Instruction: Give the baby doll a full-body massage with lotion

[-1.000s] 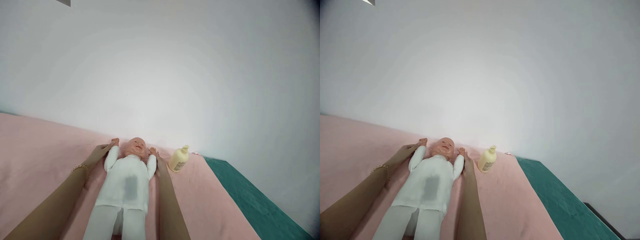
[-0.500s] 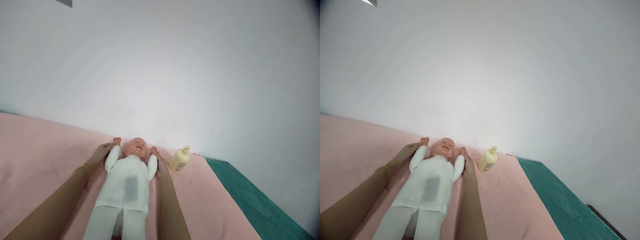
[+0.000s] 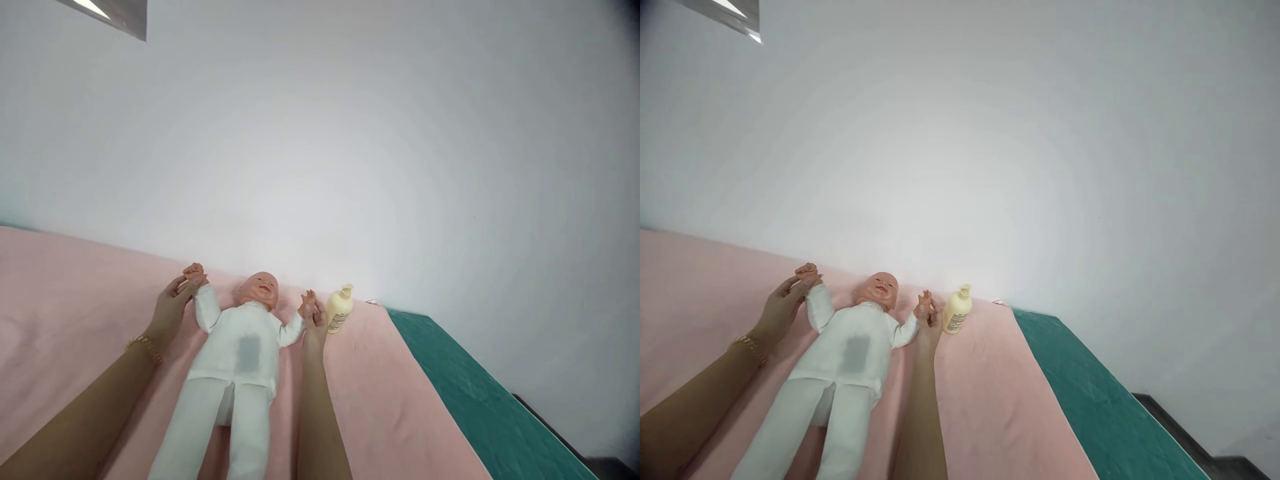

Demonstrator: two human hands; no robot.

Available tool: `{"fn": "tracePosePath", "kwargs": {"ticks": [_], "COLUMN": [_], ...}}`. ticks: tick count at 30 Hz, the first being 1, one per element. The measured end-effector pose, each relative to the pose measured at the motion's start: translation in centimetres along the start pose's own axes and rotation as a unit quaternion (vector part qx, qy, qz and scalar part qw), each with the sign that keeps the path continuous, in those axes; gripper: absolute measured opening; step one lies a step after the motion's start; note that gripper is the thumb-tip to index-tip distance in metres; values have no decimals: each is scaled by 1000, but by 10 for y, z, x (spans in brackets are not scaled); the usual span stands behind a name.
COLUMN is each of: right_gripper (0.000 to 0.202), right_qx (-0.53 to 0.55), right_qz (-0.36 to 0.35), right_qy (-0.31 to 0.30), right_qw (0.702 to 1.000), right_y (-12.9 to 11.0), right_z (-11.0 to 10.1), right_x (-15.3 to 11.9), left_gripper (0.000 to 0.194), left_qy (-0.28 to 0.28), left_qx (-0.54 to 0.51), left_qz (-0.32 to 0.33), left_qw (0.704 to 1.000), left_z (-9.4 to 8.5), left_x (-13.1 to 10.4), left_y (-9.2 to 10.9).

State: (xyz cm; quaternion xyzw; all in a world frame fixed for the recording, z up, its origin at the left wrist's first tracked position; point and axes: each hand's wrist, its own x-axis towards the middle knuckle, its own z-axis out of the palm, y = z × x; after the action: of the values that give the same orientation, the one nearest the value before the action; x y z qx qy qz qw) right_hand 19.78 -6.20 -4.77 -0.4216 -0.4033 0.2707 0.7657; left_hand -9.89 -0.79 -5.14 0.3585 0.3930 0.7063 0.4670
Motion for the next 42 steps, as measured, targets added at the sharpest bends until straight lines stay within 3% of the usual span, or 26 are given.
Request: {"fn": "tracePosePath", "kwargs": {"ticks": [5,10,16,21,27,31,35,39,42], "right_gripper": [64,64,62,68,67,59,62,59,60], "right_qx": [-2,-47,-104,-132,-247,-324,-330,-290,-227], "right_qz": [14,25,49,83,103,103,114,118,132], "right_qy": [27,43,24,-11,-31,-55,-67,-52,3], "right_qw": [1000,998,993,988,963,939,935,948,965], "right_y": [-22,-36,-42,-42,-44,-48,-50,-52,-55], "right_z": [-12,-22,-32,-41,-50,-53,-53,-51,-48], "right_x": [-35,-66,-98,-122,-145,-151,-151,-149,-143], "left_gripper": [51,48,57,68,59,53,52,48,48], "left_qy": [95,132,109,75,-23,-41,-58,-45,0], "left_qx": [52,95,223,399,473,483,485,480,424], "left_qz": [36,49,31,-8,-32,-41,-33,-36,-41], "left_qw": [993,985,968,914,880,874,872,875,905], "left_z": [-7,-17,-36,-47,-57,-60,-58,-54,-52], "left_x": [-38,-76,-117,-143,-155,-155,-157,-161,-161], "left_y": [16,28,39,50,51,48,50,54,58]}}
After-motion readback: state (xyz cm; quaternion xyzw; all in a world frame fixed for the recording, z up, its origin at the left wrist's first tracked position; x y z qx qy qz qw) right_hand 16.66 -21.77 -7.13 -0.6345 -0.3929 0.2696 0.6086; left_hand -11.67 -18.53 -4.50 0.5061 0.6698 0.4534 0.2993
